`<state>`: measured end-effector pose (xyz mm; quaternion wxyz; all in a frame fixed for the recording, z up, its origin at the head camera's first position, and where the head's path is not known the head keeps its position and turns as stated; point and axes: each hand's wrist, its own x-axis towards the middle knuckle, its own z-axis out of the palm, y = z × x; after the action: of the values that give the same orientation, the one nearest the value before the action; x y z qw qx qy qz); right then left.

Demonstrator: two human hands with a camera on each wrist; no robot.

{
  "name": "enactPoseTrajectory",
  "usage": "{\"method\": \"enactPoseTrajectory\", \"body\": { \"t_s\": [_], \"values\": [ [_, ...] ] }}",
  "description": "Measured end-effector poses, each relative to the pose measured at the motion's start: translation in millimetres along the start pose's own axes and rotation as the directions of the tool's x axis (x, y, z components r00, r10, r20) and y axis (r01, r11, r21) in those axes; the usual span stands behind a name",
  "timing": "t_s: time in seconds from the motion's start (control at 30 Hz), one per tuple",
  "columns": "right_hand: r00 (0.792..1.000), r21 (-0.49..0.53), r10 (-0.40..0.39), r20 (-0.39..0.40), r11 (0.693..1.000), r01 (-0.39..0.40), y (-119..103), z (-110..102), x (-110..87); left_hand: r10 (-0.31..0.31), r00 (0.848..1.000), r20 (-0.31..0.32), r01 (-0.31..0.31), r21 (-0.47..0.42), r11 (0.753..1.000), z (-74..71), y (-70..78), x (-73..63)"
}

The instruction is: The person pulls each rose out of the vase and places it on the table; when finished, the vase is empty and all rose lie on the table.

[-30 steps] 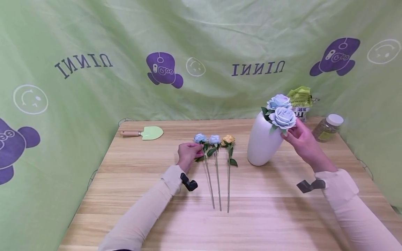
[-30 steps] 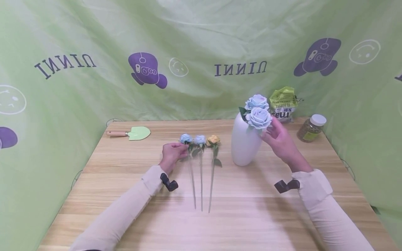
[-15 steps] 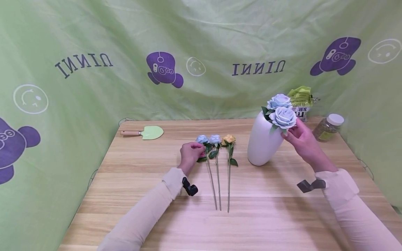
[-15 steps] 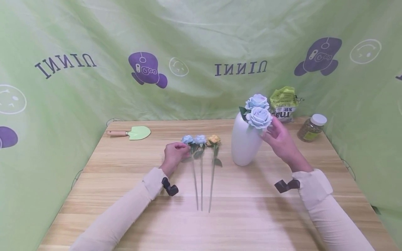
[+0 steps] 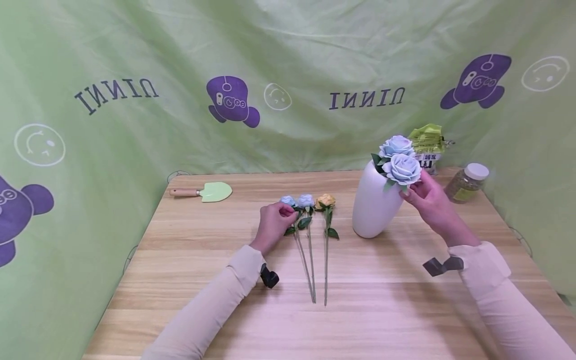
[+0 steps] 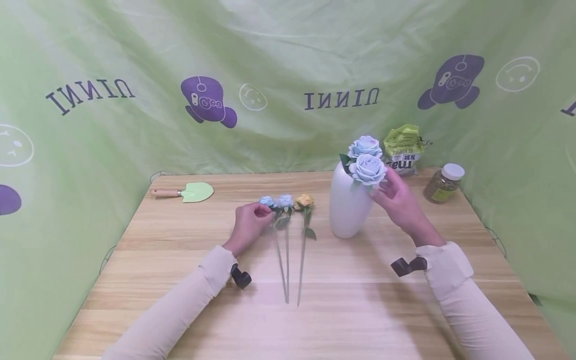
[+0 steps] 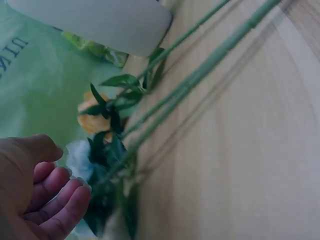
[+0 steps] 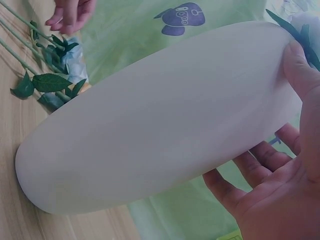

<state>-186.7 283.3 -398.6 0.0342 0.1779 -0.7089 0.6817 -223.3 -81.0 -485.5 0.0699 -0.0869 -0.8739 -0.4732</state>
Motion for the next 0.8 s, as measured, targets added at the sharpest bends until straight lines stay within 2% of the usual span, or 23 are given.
{"method": "enactPoseTrajectory", "body": {
  "t_s": [0.17,0.43,0.53,0.7,0.8],
  "values": [
    [1.0,-0.01,0.007,-0.003,1.0,-0.007,-1,0,-0.1,0.113,0.994,0.003,-0.113,0.036,0.993,-1.8,31.8,4.3],
    [1.0,-0.032,0.02,-0.01,0.999,-0.02,-1,-1,-0.5,0.262,0.964,0.048,-0.259,-0.066,0.964,8.5,91.0,12.5],
    [1.0,-0.035,0.019,-0.012,0.999,-0.02,-1,-1,-1.0,0.328,0.942,0.068,-0.324,-0.071,0.943,12.8,114.8,17.8],
    [1.0,-0.049,0.027,-0.011,0.998,-0.027,-1,-1,-1.5,0.444,0.894,0.062,-0.438,-0.088,0.895,18.7,151.4,23.5],
    [0.999,-0.058,0.031,-0.014,0.998,-0.032,-1,0,-1.6,0.515,0.855,0.055,-0.511,-0.076,0.856,22.8,168.8,23.4]
  ]
}}
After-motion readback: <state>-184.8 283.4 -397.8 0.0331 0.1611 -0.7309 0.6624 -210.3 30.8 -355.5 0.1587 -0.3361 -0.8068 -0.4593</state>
